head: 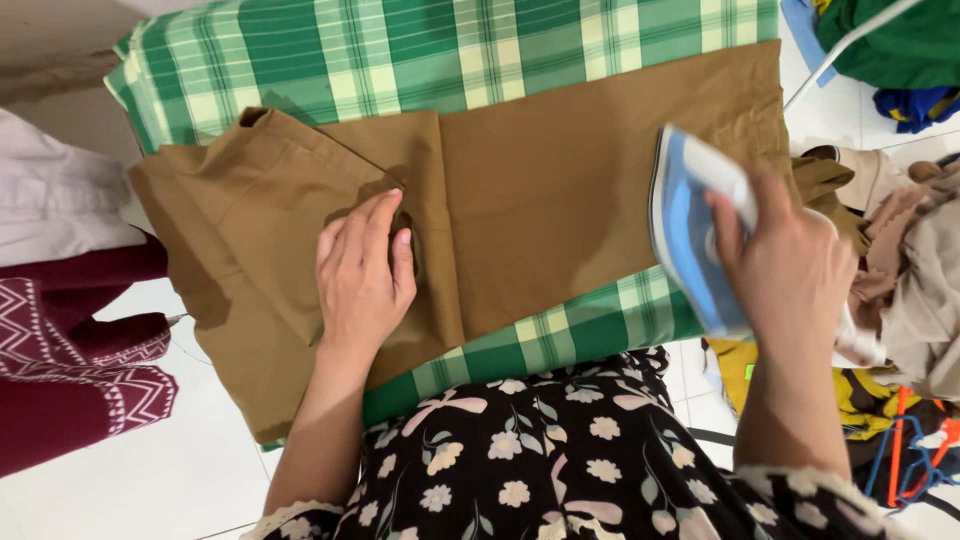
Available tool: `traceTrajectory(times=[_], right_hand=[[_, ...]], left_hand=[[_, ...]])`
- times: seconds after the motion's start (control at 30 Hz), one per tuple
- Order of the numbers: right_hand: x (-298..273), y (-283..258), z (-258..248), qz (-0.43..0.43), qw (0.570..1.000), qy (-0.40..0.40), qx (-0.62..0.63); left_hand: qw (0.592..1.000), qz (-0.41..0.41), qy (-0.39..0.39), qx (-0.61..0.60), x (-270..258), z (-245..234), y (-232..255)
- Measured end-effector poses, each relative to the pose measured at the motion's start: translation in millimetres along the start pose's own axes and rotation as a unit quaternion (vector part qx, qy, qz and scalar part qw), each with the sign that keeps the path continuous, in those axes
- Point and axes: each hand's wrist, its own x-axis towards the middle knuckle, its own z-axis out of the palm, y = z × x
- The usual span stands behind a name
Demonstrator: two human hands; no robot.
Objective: The person irons a pair of brown trousers on a green and white checkered ironing board. They repeatedly smooth the fabric with their hands and use a blue and white iron to press different sections, including the waistband, pockets, and legs, before folding the trousers.
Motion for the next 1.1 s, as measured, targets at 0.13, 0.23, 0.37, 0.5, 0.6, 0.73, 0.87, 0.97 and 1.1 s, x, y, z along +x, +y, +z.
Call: traceTrajectory(times=[0.13, 0.23, 0.37, 0.5, 0.6, 0.73, 0.87, 0.97, 1.1], right_hand=[[84, 1, 21, -0.069, 0.991, 0.11, -0.035], [130, 4, 38, -0.099, 0.972, 0.203, -0.056], [120, 11, 40, -0.049, 0.988, 0.148, -0.022], [26, 22, 22, 0.026, 0.999, 0.04, -0.012], [-23, 31, 6, 0.051, 0.999, -0.005, -0.019], [-32, 41, -8, -0.014, 0.999, -0.034, 0.033], [-9, 53, -12, -0.237, 0.97, -0.035, 0.05], [-2, 61, -4, -0.292, 0.956, -0.038, 0.003], [1, 52, -2, -0.214, 0.975, -0.039, -0.039]], left_hand=[[1.0, -0.007, 0.009, -0.01, -2, -1, -1], [1.0, -0.015, 0.006, -0.012, -3, -1, -1], [1.0, -0.008, 0.014, 0.003, -3, 0, 1], [1.0, -0.001, 0.006, 0.014, -4, -2, 2], [1.0, 0.0, -0.004, 0.015, -3, 1, 1], [1.0, 0.003, -0.013, 0.018, -4, -1, 2], [1.0, -0.002, -0.012, 0.018, -2, -1, 2], [1.0, 0.003, -0.008, 0.021, -1, -1, 2], [0.999, 0.021, -0.012, 0.03, -2, -2, 5]])
